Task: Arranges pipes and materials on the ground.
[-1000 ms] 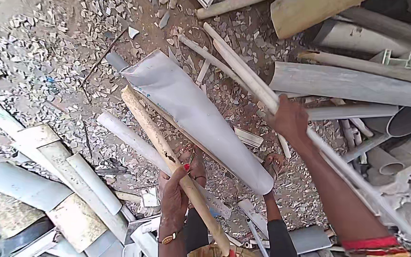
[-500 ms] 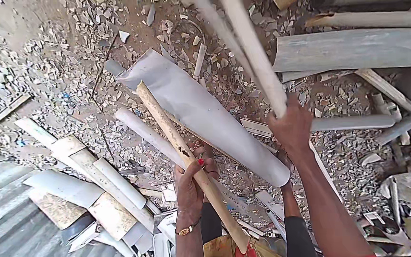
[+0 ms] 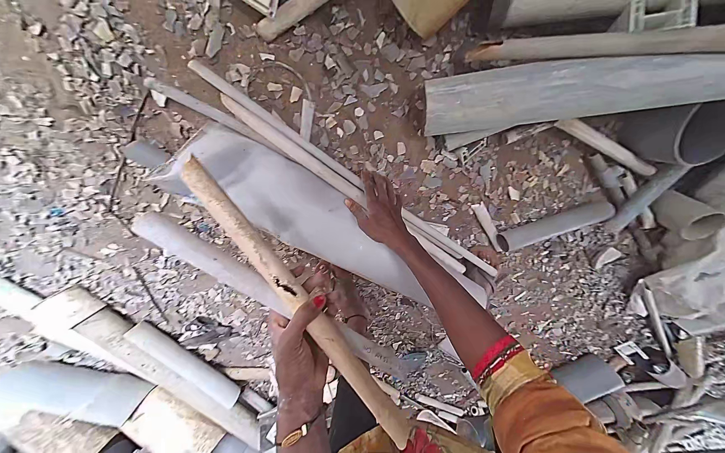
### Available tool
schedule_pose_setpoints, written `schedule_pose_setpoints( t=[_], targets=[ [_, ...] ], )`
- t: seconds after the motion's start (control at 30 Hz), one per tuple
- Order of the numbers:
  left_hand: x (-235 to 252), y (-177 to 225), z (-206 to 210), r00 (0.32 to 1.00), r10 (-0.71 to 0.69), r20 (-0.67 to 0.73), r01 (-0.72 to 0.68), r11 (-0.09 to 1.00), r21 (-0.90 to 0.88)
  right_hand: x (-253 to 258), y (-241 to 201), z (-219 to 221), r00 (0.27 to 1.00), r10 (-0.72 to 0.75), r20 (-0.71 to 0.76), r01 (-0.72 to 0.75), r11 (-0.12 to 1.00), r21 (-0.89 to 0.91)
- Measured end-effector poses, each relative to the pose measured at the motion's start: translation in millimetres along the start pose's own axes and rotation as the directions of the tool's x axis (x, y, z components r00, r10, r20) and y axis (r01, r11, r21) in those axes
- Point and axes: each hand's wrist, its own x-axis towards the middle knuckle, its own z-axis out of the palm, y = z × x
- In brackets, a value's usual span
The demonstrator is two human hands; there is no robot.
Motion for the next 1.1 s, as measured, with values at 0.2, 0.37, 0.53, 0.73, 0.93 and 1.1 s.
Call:
schedule_pose_setpoints(
  t=[0.2, 0.37, 0.53, 0.73, 0.93, 1.1],
  targets=[
    [1.6, -5.4, -6.7, 1.0, -0.024, -0.004, 0.024, 0.999, -0.03, 12.9, 56.8, -136.2, 0.827, -0.153, -0.542, -0.057, 0.934, -0.352],
    [-0.6, -6.8, -5.6, 0.999, -0.037, -0.002, 0.037, 0.999, -0.04, 54.4, 123.7, -249.6, 0.926, -0.263, -0.271, -0.003, 0.713, -0.701],
    [-3.3, -4.5, 4.0, 0.998, -0.046, 0.045, 0.049, 0.996, -0.07, 56.9, 93.3, -266.6, 0.956, -0.292, 0.005, 0.182, 0.583, -0.792],
    [-1.3, -8.4, 2.7, 0.999, -0.031, 0.042, 0.032, 0.999, -0.026, 7.0, -57.5, -188.6, 0.95, -0.281, 0.133, 0.294, 0.673, -0.678],
    [-0.8, -12.5, 2.0, 1.0, -0.013, -0.013, 0.013, 0.999, -0.049, 33.8, -178.0, -98.7, 0.979, -0.203, 0.031, 0.194, 0.865, -0.462],
    [2.7, -9.3, -3.2, 0.999, 0.015, -0.051, -0.017, 0.999, -0.039, 68.1, -103.3, -44.5, 0.984, -0.116, -0.133, 0.093, 0.982, -0.165]
  ],
)
